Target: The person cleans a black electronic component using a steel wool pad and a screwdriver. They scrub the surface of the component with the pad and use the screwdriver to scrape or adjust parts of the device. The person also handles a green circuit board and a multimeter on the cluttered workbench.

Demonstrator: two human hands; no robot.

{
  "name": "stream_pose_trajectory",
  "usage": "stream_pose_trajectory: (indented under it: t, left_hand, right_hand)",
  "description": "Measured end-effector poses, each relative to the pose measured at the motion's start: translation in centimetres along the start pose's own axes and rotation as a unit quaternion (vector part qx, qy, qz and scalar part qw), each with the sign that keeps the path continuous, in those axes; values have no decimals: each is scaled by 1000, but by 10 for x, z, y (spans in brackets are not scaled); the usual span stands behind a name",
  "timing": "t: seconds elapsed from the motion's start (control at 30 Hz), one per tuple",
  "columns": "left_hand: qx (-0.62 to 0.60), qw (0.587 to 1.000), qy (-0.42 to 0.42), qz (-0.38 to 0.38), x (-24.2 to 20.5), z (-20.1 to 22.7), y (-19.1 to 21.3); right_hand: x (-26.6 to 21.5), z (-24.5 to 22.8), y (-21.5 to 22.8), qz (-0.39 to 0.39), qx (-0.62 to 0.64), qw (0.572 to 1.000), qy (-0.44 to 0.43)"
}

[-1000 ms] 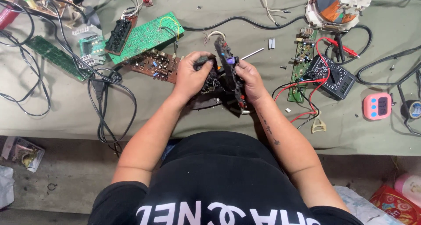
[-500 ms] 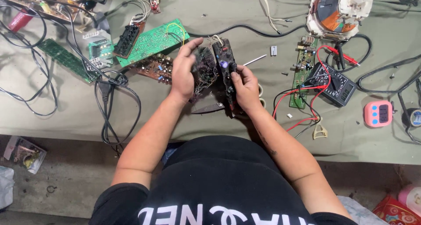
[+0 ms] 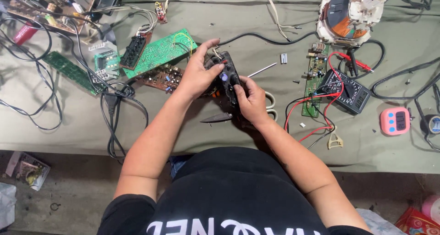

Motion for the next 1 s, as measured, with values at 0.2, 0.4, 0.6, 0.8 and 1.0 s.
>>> stream_pose_trajectory:
  t: [0.2,0.4,0.6,0.8,1.0]
  left_hand:
    - [-30,997,44,48,4,-31,1]
    - [-19,994,52,98,3,-50,3]
    - [-20,998,61,5,11,-51,4]
    - [6,995,79,53,12,-45,6]
    - [69,992,86,64,16,-55,11]
  right_hand:
    - [2,2,-2,-1,5,1000,-15]
    - [3,7,-3,-11,4,1000,-27]
    - [5,21,-4,-28,-16,998,-50]
    - [5,25,-7,-22,-21,998,-60]
    - [5,21,-3,-24,-22,997,-71]
Point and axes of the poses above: each hand's wrist, its own x-axis towards the middle knuckle, its own y-axis out of the back of the hand, z = x × y, the point moved 9 cm from there along x, towards the middle knuckle
